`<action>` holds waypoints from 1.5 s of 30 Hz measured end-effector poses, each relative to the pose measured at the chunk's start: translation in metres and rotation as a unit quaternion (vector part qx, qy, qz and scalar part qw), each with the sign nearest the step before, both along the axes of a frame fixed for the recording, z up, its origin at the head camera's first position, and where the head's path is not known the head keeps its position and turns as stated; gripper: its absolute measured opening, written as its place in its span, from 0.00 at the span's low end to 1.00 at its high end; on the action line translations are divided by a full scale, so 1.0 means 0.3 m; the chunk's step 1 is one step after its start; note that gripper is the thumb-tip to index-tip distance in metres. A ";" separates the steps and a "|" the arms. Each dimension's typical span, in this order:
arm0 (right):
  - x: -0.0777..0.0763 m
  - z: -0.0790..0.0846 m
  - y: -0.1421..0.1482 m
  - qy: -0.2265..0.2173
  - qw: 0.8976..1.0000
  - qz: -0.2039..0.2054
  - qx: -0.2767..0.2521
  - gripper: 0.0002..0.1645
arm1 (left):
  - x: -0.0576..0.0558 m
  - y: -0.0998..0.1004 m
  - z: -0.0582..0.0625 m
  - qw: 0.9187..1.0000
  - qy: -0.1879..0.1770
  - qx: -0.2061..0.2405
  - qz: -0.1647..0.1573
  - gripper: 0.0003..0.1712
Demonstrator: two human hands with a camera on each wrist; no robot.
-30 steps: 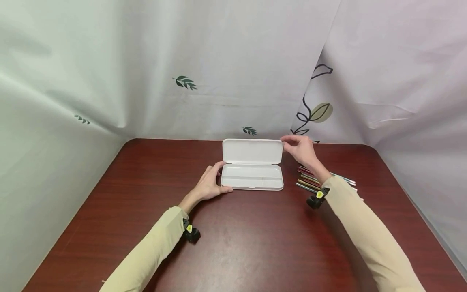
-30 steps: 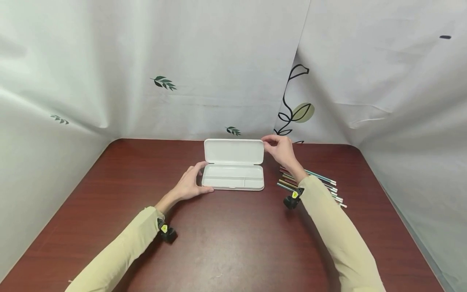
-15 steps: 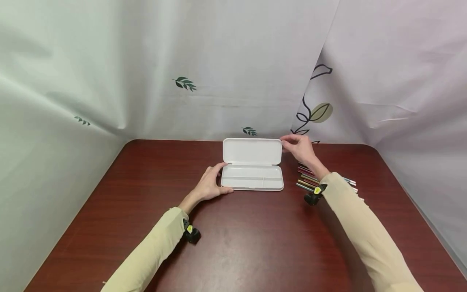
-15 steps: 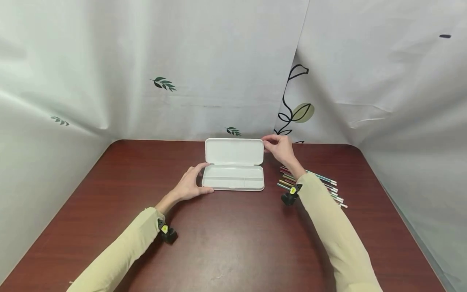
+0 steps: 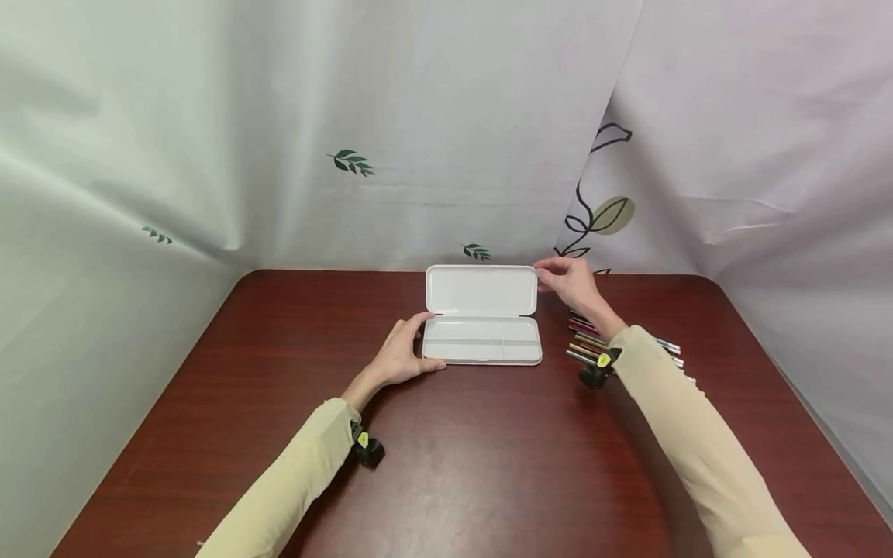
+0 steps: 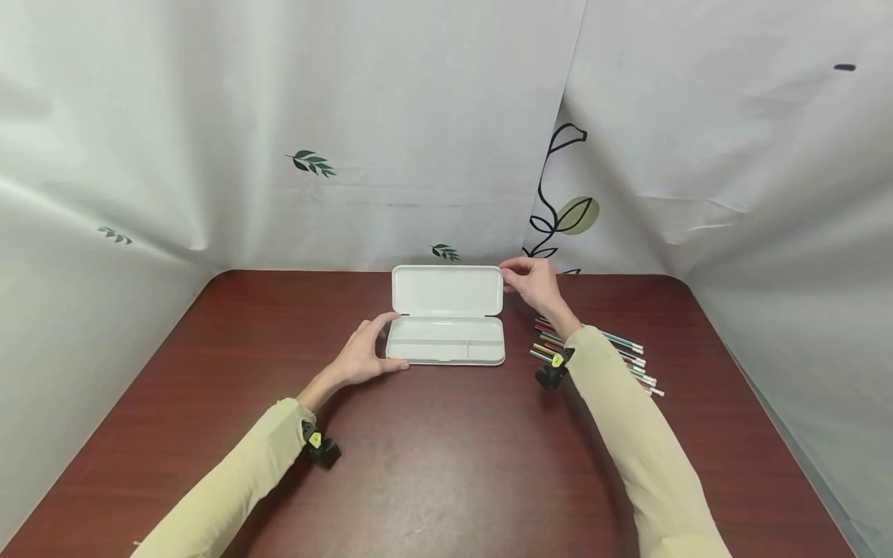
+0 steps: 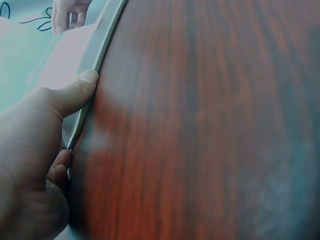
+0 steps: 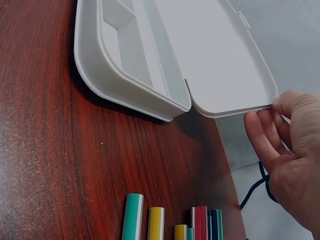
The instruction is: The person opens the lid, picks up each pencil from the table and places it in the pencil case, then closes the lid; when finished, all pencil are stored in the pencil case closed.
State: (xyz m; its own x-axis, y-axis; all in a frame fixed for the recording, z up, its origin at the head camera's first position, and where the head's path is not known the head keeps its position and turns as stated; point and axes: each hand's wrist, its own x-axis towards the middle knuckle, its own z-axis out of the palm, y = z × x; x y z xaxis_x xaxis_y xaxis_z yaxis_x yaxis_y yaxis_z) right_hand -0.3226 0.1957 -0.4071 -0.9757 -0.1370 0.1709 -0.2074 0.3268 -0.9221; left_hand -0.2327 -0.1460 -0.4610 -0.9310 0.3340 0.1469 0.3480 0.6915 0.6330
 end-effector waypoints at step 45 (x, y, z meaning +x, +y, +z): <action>0.243 0.084 0.224 0.022 0.986 0.024 0.163 0.13 | -0.015 0.006 0.008 1.000 0.001 0.001 -0.012 0.54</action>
